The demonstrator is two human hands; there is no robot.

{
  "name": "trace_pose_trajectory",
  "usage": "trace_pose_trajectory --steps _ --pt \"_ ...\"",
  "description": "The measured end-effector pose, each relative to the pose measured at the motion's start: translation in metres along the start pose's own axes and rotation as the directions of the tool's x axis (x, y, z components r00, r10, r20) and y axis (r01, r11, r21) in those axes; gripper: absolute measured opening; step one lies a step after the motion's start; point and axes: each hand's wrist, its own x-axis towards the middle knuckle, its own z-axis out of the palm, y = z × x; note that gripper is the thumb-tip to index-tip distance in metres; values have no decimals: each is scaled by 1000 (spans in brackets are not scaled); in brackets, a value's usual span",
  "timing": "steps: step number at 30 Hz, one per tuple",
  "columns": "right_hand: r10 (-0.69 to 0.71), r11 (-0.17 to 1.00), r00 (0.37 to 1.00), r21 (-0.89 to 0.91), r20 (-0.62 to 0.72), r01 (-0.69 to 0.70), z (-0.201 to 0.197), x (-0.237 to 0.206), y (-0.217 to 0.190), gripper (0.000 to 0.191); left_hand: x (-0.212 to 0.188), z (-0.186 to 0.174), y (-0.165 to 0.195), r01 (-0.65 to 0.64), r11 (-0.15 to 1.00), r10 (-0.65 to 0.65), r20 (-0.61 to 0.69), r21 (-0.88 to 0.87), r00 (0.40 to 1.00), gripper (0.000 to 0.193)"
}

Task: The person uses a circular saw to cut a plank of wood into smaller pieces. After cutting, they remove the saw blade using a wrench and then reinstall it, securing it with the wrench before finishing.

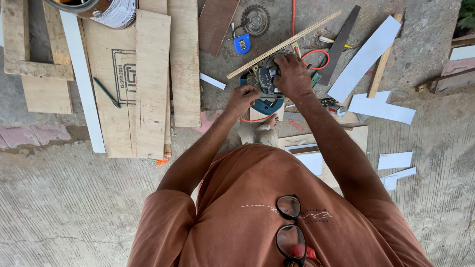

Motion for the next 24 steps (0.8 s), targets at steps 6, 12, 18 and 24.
trace_pose_trajectory --steps 6,12,18,24 --pt "414 316 909 928 54 -199 -20 0 36 34 -3 -13 9 -67 978 76 35 -198 997 15" --pt "586 -228 745 947 318 -225 -32 -1 59 15 24 -38 68 -266 960 268 -10 86 964 19" --pt "400 692 915 672 -55 -262 -22 7 44 17 72 -30 123 -420 666 393 187 616 900 34" --pt "411 619 900 681 144 -391 -28 16 33 22 80 -11 132 -359 408 276 261 840 925 37"
